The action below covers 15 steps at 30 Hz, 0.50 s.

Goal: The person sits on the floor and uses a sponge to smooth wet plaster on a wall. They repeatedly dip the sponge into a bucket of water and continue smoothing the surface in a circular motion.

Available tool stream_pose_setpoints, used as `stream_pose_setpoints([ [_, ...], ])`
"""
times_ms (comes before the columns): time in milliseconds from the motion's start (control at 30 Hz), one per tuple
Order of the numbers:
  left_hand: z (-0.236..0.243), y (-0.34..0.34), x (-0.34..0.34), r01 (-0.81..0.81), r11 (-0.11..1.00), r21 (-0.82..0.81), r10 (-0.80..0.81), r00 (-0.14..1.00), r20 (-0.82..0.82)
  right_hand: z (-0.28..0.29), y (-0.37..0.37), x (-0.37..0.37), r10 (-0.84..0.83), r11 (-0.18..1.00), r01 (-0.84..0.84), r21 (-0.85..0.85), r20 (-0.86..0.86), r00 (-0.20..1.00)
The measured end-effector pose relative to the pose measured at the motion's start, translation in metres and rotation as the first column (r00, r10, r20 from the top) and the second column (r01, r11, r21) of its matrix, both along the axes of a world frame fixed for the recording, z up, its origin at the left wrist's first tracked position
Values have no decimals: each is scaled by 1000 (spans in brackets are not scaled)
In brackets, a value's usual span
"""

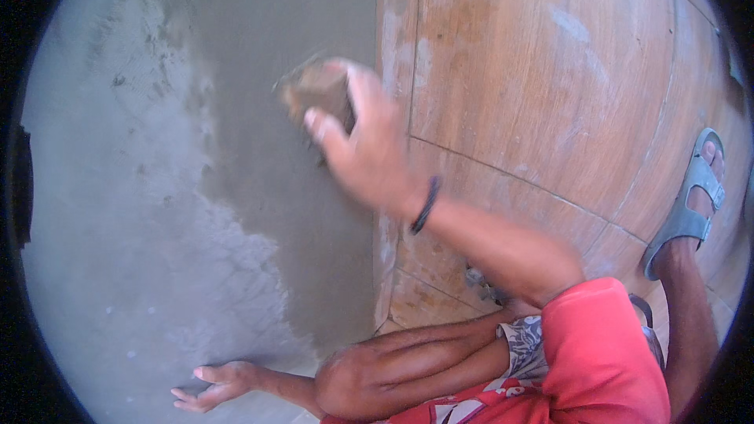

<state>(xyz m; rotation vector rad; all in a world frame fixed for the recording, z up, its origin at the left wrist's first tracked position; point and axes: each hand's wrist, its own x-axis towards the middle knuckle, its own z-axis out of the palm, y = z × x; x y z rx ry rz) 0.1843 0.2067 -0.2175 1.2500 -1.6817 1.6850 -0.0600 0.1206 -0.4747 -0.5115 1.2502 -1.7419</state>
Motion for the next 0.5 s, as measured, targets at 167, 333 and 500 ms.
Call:
stream_pose_setpoints([
  [167, 4, 5, 1, -21, 1000, -16, 21, 999, 31, 21, 99, 75, 404, 875, -458, -159, -284, 870],
  [333, 3, 5, -2, 2, 1000, -13, -2, 1000, -16, 7, 57, 14, 54, 986, -91, -141, -243, 969],
  [500, -10, -3, -4, -4, 1000, 8, 4, 999, -32, 16, 19, 19, 46, 996, -59, -65, -184, 982],
])
